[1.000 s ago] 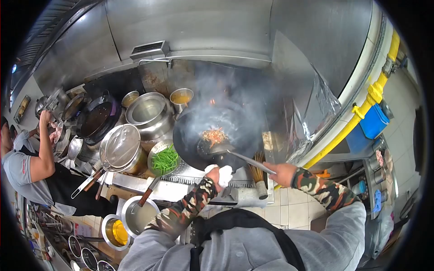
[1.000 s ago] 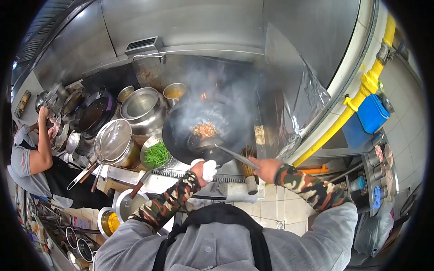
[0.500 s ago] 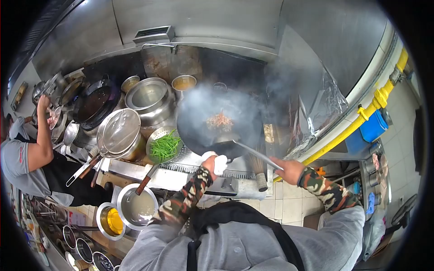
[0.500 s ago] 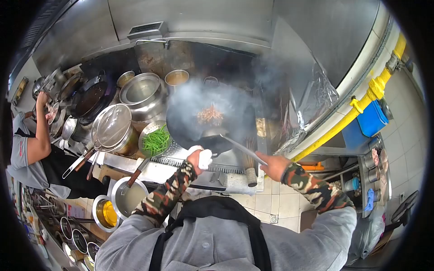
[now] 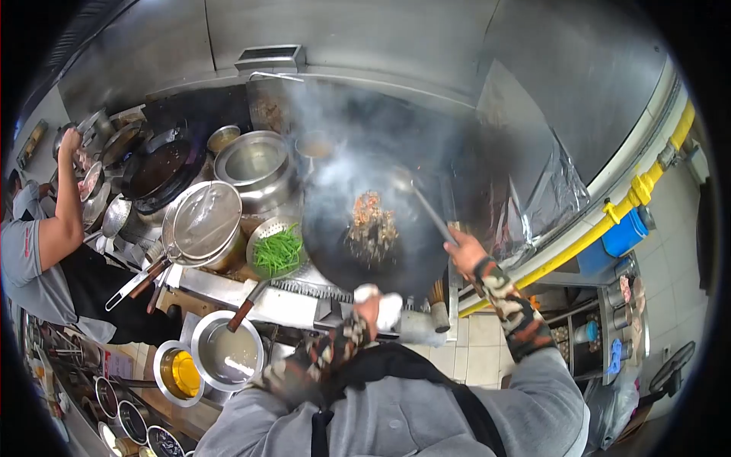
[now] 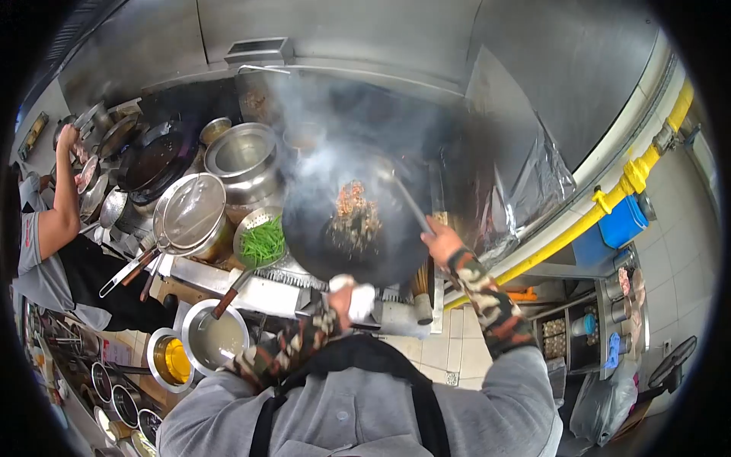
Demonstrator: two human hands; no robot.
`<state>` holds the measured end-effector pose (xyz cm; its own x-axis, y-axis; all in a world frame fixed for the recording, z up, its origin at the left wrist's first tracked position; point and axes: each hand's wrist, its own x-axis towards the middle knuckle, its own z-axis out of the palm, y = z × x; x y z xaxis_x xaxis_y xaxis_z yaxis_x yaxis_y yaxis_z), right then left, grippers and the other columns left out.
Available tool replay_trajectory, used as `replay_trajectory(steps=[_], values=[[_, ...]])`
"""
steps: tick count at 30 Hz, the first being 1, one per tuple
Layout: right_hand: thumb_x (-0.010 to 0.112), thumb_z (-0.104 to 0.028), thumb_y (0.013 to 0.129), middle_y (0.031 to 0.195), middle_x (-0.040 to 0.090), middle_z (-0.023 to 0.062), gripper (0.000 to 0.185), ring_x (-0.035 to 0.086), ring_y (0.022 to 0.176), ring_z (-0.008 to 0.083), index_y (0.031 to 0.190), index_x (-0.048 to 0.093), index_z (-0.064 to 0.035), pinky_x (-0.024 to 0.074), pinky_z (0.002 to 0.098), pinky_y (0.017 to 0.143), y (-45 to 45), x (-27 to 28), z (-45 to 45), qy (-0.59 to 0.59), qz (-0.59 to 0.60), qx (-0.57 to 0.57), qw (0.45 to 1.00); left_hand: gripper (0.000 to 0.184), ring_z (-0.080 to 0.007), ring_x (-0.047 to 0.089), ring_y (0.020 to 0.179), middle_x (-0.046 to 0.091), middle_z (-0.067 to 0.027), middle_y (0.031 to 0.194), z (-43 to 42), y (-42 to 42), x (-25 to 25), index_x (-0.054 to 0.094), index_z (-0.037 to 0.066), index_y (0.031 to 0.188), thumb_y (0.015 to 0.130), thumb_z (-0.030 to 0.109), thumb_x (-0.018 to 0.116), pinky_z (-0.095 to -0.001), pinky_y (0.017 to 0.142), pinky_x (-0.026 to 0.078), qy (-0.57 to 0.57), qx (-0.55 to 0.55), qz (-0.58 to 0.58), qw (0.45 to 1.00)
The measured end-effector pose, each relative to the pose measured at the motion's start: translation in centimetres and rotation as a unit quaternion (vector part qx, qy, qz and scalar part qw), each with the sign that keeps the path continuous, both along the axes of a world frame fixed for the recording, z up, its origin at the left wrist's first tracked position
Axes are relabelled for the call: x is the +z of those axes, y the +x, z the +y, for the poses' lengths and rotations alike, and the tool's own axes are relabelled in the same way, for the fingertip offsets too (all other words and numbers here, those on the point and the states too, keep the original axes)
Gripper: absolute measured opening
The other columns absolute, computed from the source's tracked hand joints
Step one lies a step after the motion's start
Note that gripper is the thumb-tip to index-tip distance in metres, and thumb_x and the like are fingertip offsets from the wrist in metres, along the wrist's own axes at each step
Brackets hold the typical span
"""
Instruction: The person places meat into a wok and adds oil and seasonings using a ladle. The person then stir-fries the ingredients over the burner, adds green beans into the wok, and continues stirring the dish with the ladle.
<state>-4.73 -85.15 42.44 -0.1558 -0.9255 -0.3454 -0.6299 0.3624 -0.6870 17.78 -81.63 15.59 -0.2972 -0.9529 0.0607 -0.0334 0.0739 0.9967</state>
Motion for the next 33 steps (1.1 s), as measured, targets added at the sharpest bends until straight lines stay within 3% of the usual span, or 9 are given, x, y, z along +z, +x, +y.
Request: replay_trajectory(steps=[2,8,14,16,18,21,23,29,33], values=[[0.052,-0.018,0.091,0.056,0.046,0.0035,0.054,0.043,0.038,0.0132,0.141,0.031,-0.0098,0.0342,0.0326,0.03,-1.7,-8.7,-4.2,-0.114,0.018,0.028,0.993,0.014,-0.0144,0.056,0.056,0.054,-0.0032,0.064,-4.8,0.6,7.4,0.057,0.012,0.076,0.088,0.014,0.049,-0.0274,0.048,0.043,0.233,-0.241,0.293,0.895],[0.055,-0.015,0.089,0.053,0.045,0.0021,0.052,0.042,0.035,0.0152,0.139,0.038,-0.0134,0.036,0.0317,0.033,1.3,-7.4,-2.4,0.031,-0.107,0.05,0.992,0.024,-0.0191,0.056,0.049,0.055,-0.0029,0.061,-11.2,-1.4,6.5,0.055,0.012,0.076,0.091,0.018,0.038,-0.0335,0.041,0.046,0.457,0.055,0.414,0.785],[0.054,-0.018,0.089,0.068,0.058,0.0121,0.056,0.056,0.047,0.0233,0.141,0.033,-0.0096,0.0454,0.0381,0.043,0.1,-12.5,-7.2,0.077,-0.152,0.035,0.985,0.018,-0.0227,0.056,0.049,0.055,-0.0068,0.06,-11.7,-1.5,5.1,0.056,0.009,0.07,0.085,0.01,0.045,-0.0334,0.039,0.039,0.425,-0.033,0.368,0.826],[0.057,-0.021,0.084,0.084,0.065,0.0211,0.061,0.064,0.072,0.0369,0.138,0.035,-0.0025,0.0517,0.0425,0.065,-1.4,-16.6,-9.1,-0.367,0.209,0.216,0.88,0.019,-0.0224,0.055,0.049,0.053,-0.006,0.058,-11.5,-1.1,5.7,0.054,0.009,0.069,0.086,0.01,0.045,-0.0333,0.04,0.039,0.428,-0.025,0.339,0.837],[0.059,-0.025,0.081,0.098,0.062,0.0257,0.061,0.06,0.092,0.0416,0.136,0.039,-0.007,0.0476,0.0431,0.082,-0.4,-13.6,-7.5,-0.231,0.205,0.165,0.937,0.021,-0.0209,0.05,0.046,0.047,-0.0046,0.055,-13.5,-0.3,2.5,0.051,0.01,0.065,0.086,0.01,0.044,-0.0344,0.04,0.038,0.215,-0.251,0.247,0.911],[0.055,-0.024,0.085,0.094,0.064,0.0232,0.057,0.061,0.087,0.0407,0.138,0.037,-0.0237,0.0481,0.0471,0.08,-1.0,-9.0,-4.7,-0.105,0.306,0.22,0.92,0.02,-0.0201,0.049,0.046,0.048,-0.0041,0.056,-12.1,-0.6,3.8,0.051,0.01,0.064,0.083,0.01,0.048,-0.0345,0.041,0.038,0.388,-0.119,0.353,0.843],[0.055,-0.024,0.085,0.092,0.064,0.0225,0.057,0.062,0.086,0.0402,0.139,0.037,-0.0234,0.0485,0.0471,0.08,-1.7,-5.9,-0.9,-0.082,0.33,0.224,0.913,0.017,-0.019,0.049,0.046,0.05,-0.0035,0.058,-12.6,-0.5,2.7,0.051,0.009,0.063,0.08,0.01,0.052,-0.0339,0.043,0.038,0.147,-0.129,0.158,0.968],[0.055,-0.022,0.085,0.09,0.063,0.024,0.055,0.061,0.088,0.0396,0.138,0.038,-0.0181,0.0478,0.0462,0.082,-4.2,-7.5,-3.1,-0.111,0.321,0.243,0.908,0.025,-0.015,0.039,0.04,0.036,-0.0018,0.05,-11.3,-1.1,5.5,0.043,0.013,0.059,0.083,0.012,0.05,-0.0305,0.034,0.025,0.38,-0.085,0.336,0.858],[0.055,-0.019,0.084,0.101,0.062,0.0253,0.055,0.058,0.095,0.0413,0.137,0.038,-0.0123,0.0462,0.0449,0.085,-3.0,-9.9,-3.4,-0.105,0.245,0.203,0.942,0.015,-0.0212,0.053,0.049,0.052,-0.0046,0.06,-9.6,-0.7,5.3,0.052,0.01,0.073,0.087,0.013,0.047,-0.0342,0.043,0.042,0.371,-0.038,0.357,0.856]])
